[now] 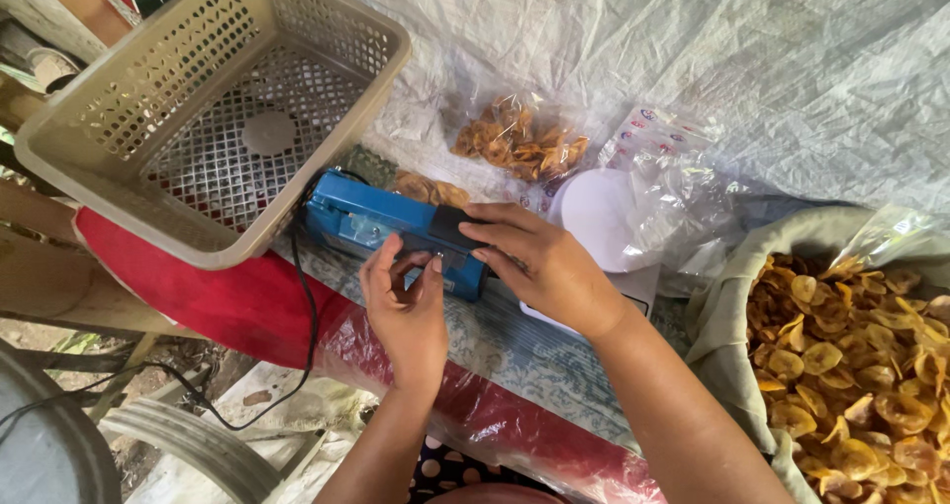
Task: The person weighs dried fruit slices on a digital scale, places them into small plastic bags, and seals the bags using a blue heat sealer. The sealed packages are then placed into a plastic basket.
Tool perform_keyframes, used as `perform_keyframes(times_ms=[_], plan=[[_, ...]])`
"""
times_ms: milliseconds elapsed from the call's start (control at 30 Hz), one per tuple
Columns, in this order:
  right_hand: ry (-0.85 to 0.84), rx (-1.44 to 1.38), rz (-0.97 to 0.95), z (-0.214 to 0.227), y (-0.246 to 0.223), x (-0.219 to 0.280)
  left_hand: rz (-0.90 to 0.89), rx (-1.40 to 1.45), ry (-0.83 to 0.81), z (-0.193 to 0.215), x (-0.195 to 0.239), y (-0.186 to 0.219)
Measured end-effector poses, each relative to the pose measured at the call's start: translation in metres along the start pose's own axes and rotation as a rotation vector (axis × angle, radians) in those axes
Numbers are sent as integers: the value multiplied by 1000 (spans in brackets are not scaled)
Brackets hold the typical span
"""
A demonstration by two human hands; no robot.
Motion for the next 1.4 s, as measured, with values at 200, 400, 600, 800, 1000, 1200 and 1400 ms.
perform_keyframes(times_ms=[200, 400, 600, 800, 1000, 1200, 1400], plan=[[39, -34, 36, -7, 3, 5, -14, 56, -25, -1, 1, -4], [68, 46, 46, -3, 6, 4, 6, 34, -21, -1, -2, -6], [93, 85, 70, -2, 4, 8, -3, 75, -29, 0, -1, -6], [92, 73, 54, -1, 4, 7, 49, 72, -28, -2, -3, -1], [87, 80, 34, -1, 3, 8, 58, 71, -9, 0, -3, -2], [80, 69, 35, -2, 1, 7, 58, 92, 3, 1, -4, -3], [68, 55, 52, -3, 1, 7, 62, 158, 5, 1, -2, -7]])
Point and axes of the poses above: each hand's wrist, its own x-axis away from the middle knuckle, its own z-axis out of the back of the hand, y = z × x, the point moved 10 cm from there along -x, towards the middle knuckle, and after that the axes turned 13 degrees about -y, right-handed, at the moved point
